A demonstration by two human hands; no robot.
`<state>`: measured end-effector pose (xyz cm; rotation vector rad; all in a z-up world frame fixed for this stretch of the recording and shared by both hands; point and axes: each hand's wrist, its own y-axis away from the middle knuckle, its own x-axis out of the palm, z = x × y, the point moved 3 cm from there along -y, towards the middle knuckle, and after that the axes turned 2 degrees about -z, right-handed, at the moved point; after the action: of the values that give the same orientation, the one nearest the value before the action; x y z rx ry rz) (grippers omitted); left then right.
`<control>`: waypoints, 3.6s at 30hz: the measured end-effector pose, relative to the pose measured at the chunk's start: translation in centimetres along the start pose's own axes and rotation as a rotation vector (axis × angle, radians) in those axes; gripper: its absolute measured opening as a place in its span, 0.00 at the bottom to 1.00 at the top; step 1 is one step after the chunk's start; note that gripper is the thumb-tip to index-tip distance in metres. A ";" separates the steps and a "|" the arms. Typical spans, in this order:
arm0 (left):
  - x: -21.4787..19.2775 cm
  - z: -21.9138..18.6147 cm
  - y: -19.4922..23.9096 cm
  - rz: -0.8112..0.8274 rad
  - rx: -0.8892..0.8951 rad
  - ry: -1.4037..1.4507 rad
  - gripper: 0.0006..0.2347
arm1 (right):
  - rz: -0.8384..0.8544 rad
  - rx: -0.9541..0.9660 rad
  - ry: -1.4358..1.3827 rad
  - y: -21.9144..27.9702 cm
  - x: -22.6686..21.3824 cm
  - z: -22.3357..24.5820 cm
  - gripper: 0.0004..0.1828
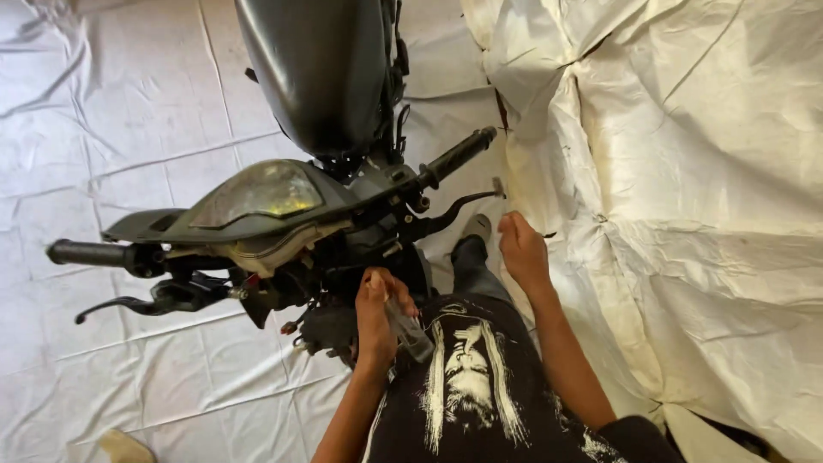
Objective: The person works on the handlebars of a motorcycle, using a screwdriver to tighten or adjust components near the right grip and brake lever. The camera angle is unstable, frequently shifting between the handlebars and the floor.
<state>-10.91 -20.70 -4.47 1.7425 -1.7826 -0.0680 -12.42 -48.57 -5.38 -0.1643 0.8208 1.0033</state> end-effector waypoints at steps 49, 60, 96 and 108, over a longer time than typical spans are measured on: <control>2.5 -4.6 -1.2 -0.174 1.017 -1.015 0.22 | -0.355 -1.029 0.631 0.9 7.3 -5.4 0.16; 4.3 -10.6 1.0 -0.214 0.876 -0.737 0.26 | -0.489 -1.033 0.832 0.2 6.4 -4.8 0.09; 4.3 -15.1 -4.5 -0.023 1.454 -0.998 0.06 | 0.346 -0.130 -0.565 1.5 4.9 5.5 0.25; 2.6 -19.3 -4.1 0.081 1.472 -1.051 0.03 | 0.258 -0.105 -0.431 3.4 3.2 9.5 0.23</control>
<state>1.91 -16.14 10.09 2.9189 -3.0528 0.6384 -9.22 -39.96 -0.17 0.0708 0.4000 1.2699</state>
